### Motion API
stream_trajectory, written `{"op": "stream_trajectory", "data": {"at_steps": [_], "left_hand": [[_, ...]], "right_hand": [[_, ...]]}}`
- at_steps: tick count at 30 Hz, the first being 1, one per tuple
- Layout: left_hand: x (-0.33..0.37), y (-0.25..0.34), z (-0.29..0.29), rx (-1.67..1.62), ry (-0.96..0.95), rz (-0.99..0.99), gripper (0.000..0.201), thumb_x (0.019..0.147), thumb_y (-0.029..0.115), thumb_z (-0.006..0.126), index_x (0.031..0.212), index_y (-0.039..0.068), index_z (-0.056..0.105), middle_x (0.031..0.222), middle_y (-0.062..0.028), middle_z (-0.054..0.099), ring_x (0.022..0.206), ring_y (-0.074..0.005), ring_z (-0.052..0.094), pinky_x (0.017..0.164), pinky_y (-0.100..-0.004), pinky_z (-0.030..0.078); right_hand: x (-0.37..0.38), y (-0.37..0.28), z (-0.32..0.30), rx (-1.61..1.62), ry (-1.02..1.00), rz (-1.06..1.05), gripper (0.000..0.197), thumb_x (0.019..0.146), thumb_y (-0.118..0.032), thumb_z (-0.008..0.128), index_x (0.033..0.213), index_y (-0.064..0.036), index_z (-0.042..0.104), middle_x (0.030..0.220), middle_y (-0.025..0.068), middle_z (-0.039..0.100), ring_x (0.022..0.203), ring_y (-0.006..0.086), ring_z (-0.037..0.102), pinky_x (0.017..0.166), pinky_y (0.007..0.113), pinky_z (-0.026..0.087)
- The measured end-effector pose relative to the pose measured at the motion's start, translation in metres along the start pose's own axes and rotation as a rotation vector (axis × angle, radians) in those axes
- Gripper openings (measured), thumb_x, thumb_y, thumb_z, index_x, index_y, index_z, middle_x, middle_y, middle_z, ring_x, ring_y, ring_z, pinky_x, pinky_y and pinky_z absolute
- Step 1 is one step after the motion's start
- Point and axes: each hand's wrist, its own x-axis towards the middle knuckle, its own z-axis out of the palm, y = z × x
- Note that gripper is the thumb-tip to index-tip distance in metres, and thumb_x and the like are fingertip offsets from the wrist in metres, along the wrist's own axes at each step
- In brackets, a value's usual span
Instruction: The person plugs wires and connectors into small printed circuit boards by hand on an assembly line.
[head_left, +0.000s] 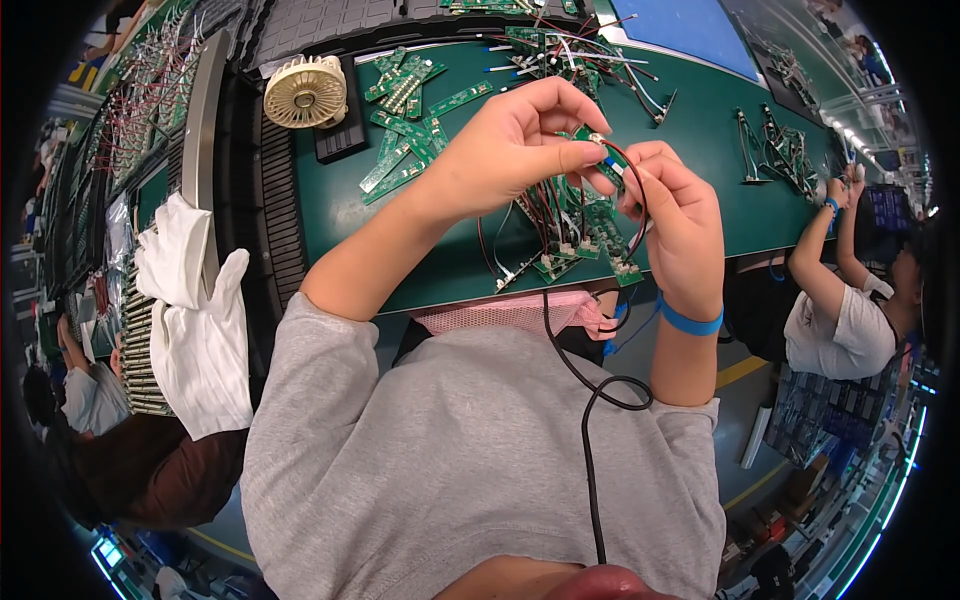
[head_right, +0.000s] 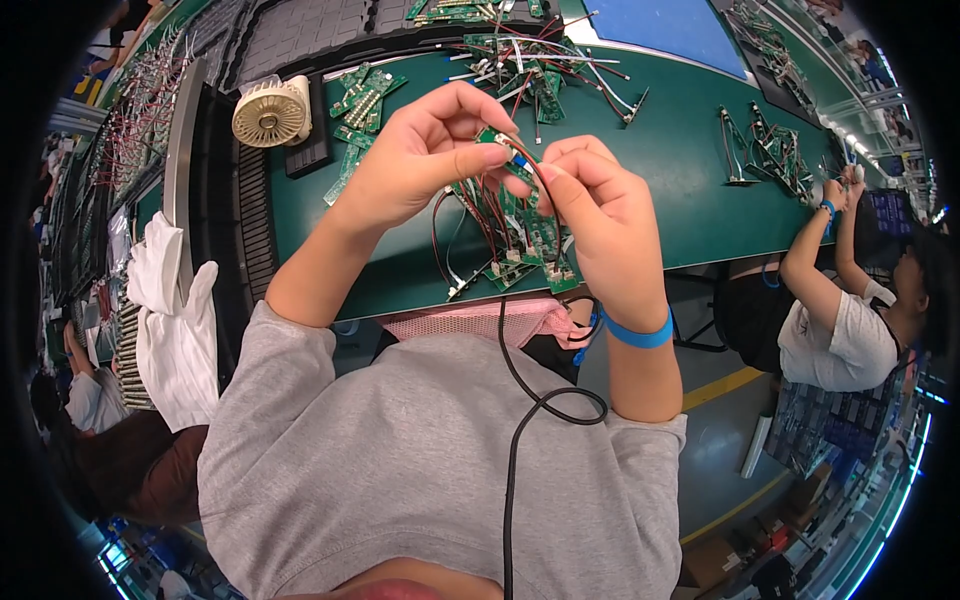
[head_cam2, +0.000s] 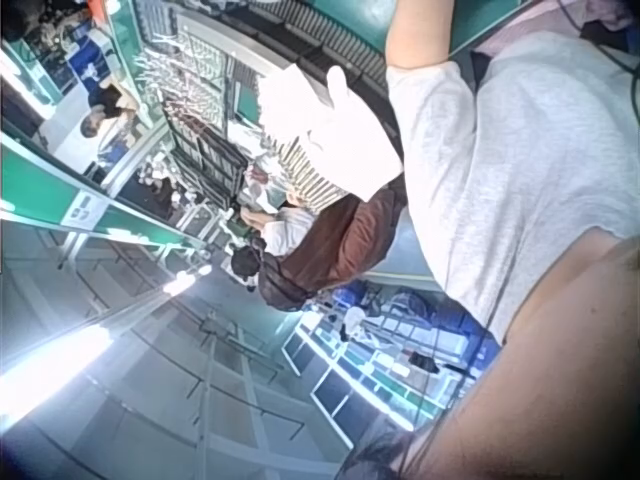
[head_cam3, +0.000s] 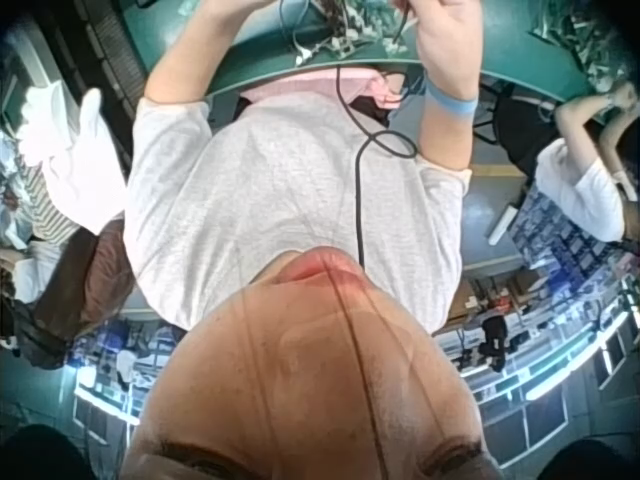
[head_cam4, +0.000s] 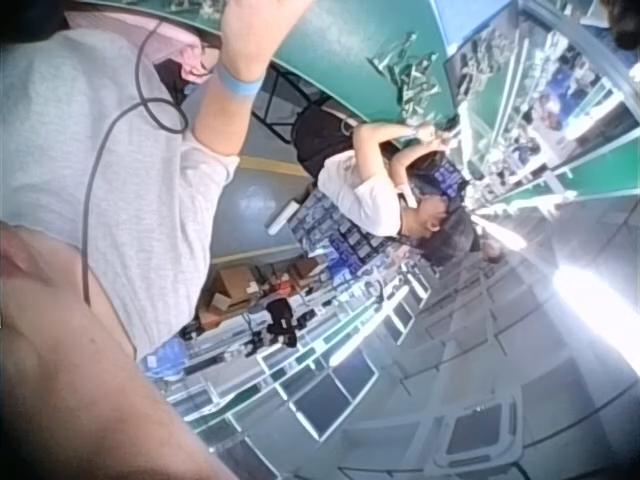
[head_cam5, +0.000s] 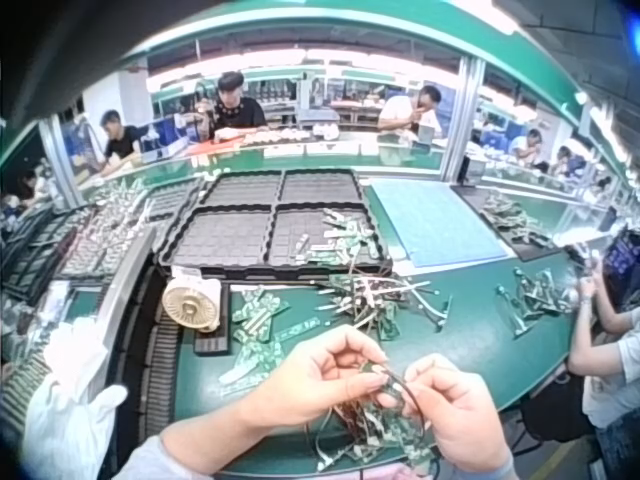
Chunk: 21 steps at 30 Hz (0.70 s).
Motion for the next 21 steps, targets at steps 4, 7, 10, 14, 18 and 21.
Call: {"op": "stream_trajectory", "data": {"at_steps": [4,7,10,14,18,21], "left_hand": [[0.0003,-0.0006,-0.0003,0.000,0.005,0.004,0.020,0.082,0.005,0.057,0.098,-0.002,0.048,0.088,-0.0093,0.058,0.076,-0.0165,0.063,0.063,-0.0224,0.049],[0.0004,-0.0007,-0.0002,0.005,0.010,0.002,0.020,0.082,0.005,0.057,0.098,-0.002,0.048,0.088,-0.0092,0.058,0.076,-0.0163,0.063,0.064,-0.0224,0.049],[0.0002,0.0001,0.0000,0.020,0.010,-0.014,0.020,0.082,0.006,0.057,0.098,-0.002,0.048,0.088,-0.0092,0.059,0.076,-0.0161,0.063,0.063,-0.0223,0.049],[0.0000,-0.0009,-0.0005,0.021,0.005,-0.006,0.020,0.082,0.006,0.058,0.098,-0.002,0.049,0.087,-0.0091,0.059,0.076,-0.0160,0.063,0.063,-0.0223,0.049],[-0.0001,-0.0016,0.0003,0.028,0.010,0.010,0.020,0.082,0.006,0.057,0.098,-0.002,0.049,0.087,-0.0090,0.059,0.076,-0.0157,0.063,0.064,-0.0223,0.049],[-0.0003,-0.0023,0.0013,0.033,0.015,0.026,0.020,0.082,0.006,0.057,0.099,-0.002,0.049,0.087,-0.0089,0.059,0.076,-0.0154,0.063,0.064,-0.0222,0.049]], "right_hand": [[0.0002,0.0001,0.0001,-0.007,-0.003,-0.003,0.016,0.085,-0.005,0.051,0.073,0.0044,0.055,0.087,0.0037,0.048,0.068,0.0061,0.045,0.061,0.018,0.036],[0.0006,0.0008,0.0029,0.004,0.004,-0.020,0.016,0.085,-0.005,0.051,0.073,0.0041,0.055,0.087,0.0037,0.048,0.068,0.0062,0.045,0.061,0.018,0.036],[0.0001,0.0011,0.0024,-0.001,0.019,-0.030,0.015,0.085,-0.004,0.051,0.073,0.0041,0.055,0.088,0.0038,0.049,0.067,0.0062,0.046,0.060,0.018,0.037],[-0.0009,-0.0033,0.0060,-0.124,0.027,-0.037,0.016,0.085,-0.005,0.047,0.073,0.0036,0.051,0.087,0.0064,0.049,0.066,0.0081,0.044,0.059,0.020,0.036],[-0.0009,-0.0053,0.0055,-0.215,0.027,-0.034,0.014,0.084,-0.004,0.047,0.073,0.0042,0.052,0.084,0.0060,0.050,0.066,0.0085,0.046,0.060,0.020,0.038],[-0.0002,-0.0029,0.0066,-0.237,0.076,-0.062,0.008,0.080,-0.001,0.055,0.075,0.0049,0.054,0.079,0.0036,0.052,0.067,0.0070,0.048,0.061,0.019,0.039]]}}
